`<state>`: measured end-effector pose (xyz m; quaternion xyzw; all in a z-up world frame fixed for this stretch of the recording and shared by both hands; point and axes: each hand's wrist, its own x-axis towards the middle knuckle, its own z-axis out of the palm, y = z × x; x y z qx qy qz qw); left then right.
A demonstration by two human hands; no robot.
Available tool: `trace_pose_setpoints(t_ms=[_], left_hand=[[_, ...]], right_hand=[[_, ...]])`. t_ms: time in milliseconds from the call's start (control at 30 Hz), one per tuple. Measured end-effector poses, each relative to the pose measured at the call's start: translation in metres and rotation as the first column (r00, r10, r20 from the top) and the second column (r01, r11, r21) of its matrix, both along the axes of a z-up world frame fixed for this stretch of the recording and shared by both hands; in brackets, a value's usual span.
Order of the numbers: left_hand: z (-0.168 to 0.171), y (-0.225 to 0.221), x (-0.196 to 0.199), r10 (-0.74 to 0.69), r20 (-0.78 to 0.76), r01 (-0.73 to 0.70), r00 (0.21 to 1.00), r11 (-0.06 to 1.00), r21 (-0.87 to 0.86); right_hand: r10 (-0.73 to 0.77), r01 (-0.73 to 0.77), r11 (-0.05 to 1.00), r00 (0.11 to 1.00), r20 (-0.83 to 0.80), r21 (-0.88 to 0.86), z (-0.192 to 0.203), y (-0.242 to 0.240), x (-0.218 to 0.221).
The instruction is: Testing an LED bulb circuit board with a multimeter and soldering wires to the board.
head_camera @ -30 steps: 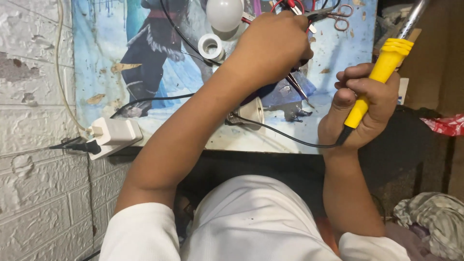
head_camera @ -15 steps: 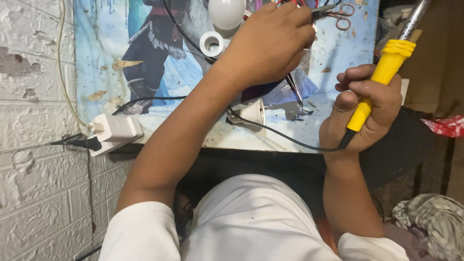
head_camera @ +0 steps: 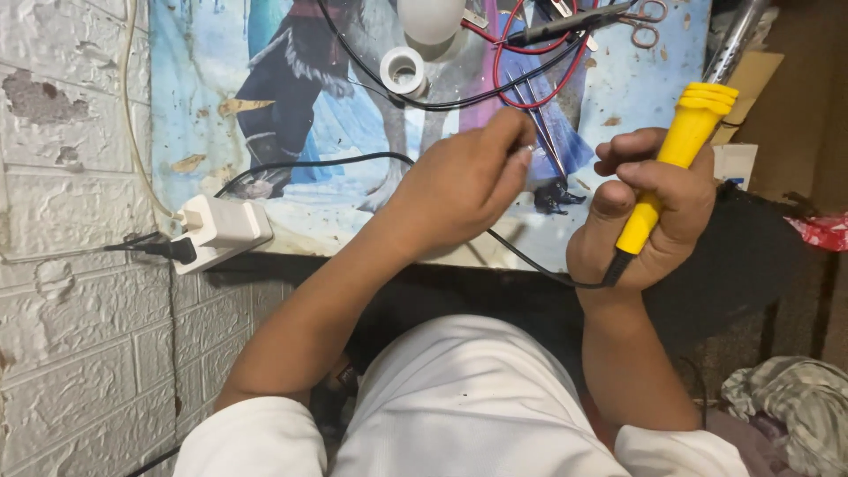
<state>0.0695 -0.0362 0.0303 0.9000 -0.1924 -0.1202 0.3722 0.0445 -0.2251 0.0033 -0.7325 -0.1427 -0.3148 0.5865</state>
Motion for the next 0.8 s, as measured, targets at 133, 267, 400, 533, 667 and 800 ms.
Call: trace_pose_setpoints(t_ms=[133, 267, 400, 533, 667, 800], left_hand=[[-0.003, 0.01, -0.013, 0.304, 0.109, -0.221, 0.946, 0.855, -0.47], [0.0, 0.004, -0.024, 0.557, 0.233, -0.209, 0.797, 0.617, -0.759], [-0.006, 0.0, -0.031, 0.603, 0.308, -0.125, 0.736, 0.568, -0.814], [-0.008, 0.003, -0.036, 0.62, 0.33, -0.032, 0.711, 0.499, -0.866], [0.0, 0.003, -0.046, 0.628, 0.332, -0.037, 0.704, 0.5, -0.865], [0.008, 0.008, -0.05, 0.639, 0.332, -0.046, 0.694, 0.5, -0.865]], right_hand=[[0.039, -0.038, 0.998, 0.999, -0.034, 0.046, -0.005, 0.006, -0.012], [0.3, -0.293, 0.952, 0.951, -0.078, 0.087, -0.01, 0.02, -0.02], [0.342, -0.342, 0.94, 0.938, -0.059, 0.015, -0.018, 0.035, -0.018], [0.461, -0.479, 0.859, 0.877, 0.136, 0.181, -0.026, 0.042, -0.01], [0.517, -0.555, 0.816, 0.826, 0.224, 0.164, -0.032, 0.041, -0.006], [0.439, -0.524, 0.814, 0.838, 0.325, 0.252, -0.023, 0.063, -0.012]])
